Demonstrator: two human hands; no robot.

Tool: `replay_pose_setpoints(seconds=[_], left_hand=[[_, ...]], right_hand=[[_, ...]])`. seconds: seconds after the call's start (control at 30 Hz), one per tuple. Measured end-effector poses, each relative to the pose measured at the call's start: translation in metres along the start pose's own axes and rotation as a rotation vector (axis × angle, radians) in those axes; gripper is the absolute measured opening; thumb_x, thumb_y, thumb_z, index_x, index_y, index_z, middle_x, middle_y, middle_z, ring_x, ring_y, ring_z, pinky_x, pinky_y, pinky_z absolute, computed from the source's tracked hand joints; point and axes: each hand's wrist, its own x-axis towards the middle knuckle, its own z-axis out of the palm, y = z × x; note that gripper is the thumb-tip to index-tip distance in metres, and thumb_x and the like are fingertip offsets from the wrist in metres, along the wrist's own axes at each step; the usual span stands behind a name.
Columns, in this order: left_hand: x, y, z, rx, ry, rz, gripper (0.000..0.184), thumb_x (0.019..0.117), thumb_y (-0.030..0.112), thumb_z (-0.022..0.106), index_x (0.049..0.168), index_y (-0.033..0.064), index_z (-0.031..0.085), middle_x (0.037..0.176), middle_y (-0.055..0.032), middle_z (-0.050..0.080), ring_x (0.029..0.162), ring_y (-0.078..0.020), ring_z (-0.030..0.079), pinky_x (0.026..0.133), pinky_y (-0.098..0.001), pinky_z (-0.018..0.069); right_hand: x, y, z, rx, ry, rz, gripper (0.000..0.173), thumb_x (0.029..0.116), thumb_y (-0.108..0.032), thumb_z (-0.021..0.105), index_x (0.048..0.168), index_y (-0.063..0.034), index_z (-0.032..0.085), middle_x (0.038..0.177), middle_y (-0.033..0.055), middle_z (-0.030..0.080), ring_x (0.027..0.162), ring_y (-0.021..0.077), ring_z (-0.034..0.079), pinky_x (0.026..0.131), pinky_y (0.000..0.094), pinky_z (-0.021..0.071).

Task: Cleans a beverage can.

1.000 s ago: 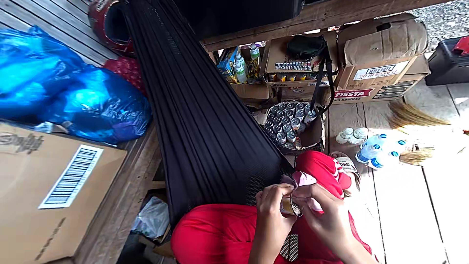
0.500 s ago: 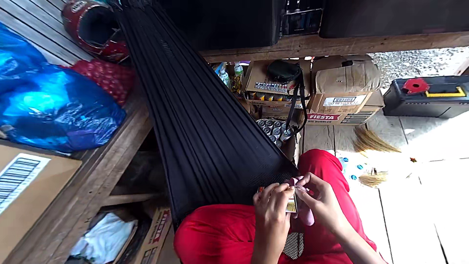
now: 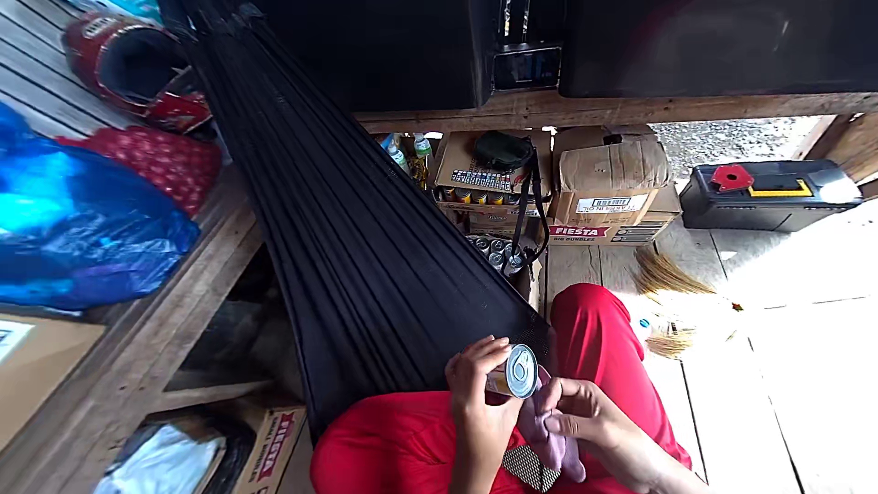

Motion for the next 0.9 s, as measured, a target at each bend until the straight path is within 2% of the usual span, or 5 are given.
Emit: replay_pose_setpoints(seconds=[0.1,0.37,0.5,0.67,0.9], left_hand=[[-0.006,-0.011,-0.039,-0.055,0.044,0.000,0.039,0.0821,0.025,0.083,0.112,0.0168,0.059,0.118,0.0038,0.073,0.126,-0.0084,0.060,0.115,-0.0391,0.0406],[-0.022,-0.020,-0.137,0.135,-0.063,0.126,0.023,0.0913,0.022,0.074,0.109,0.0183,0.060,0.115,0.0048,0.072,0.126,-0.0075,0.059,0.122,-0.0448,0.0262],[-0.024,-0.017,-0.163,0.218,-0.073,0.166,0.020,0.0924,0.021,0.073,0.109,0.0195,0.062,0.115,0.0064,0.072,0.126,-0.0073,0.058,0.120,-0.0406,0.0275],[-0.024,-0.017,-0.165,0.293,-0.065,0.213,0.016,0.0939,0.020,0.071,0.109,0.0199,0.065,0.116,0.0063,0.072,0.126,-0.0072,0.058,0.117,-0.0381,0.0282],[-0.019,-0.014,-0.107,0.373,0.029,0.251,0.013,0.0955,0.018,0.068,0.108,0.0231,0.068,0.117,0.0078,0.073,0.125,-0.0064,0.058,0.114,-0.0363,0.0280]], right_hand=[[0.000,0.014,0.022,-0.211,0.046,-0.224,0.010,0.0886,-0.015,0.076,0.098,-0.0155,0.075,0.093,-0.0054,0.075,0.086,0.0025,0.070,0.079,0.0211,0.0597],[0.025,0.040,0.113,-0.439,0.251,-0.635,0.011,0.0892,-0.017,0.075,0.101,-0.0162,0.075,0.096,-0.0079,0.075,0.080,-0.0013,0.069,0.071,0.0148,0.0581],[0.037,0.063,0.142,-0.836,0.335,-0.779,0.011,0.0938,-0.019,0.069,0.095,-0.0088,0.073,0.094,-0.0002,0.074,0.094,0.0015,0.067,0.087,0.0147,0.0537],[0.039,0.080,0.149,-0.929,0.419,-0.823,0.014,0.0981,-0.019,0.064,0.097,-0.0079,0.073,0.093,0.0023,0.072,0.096,0.0053,0.065,0.091,0.0154,0.0499],[0.029,0.061,0.104,-1.022,0.335,-0.734,0.017,0.1016,-0.022,0.059,0.098,-0.0110,0.071,0.094,-0.0003,0.070,0.095,0.0062,0.063,0.089,0.0159,0.0483]])
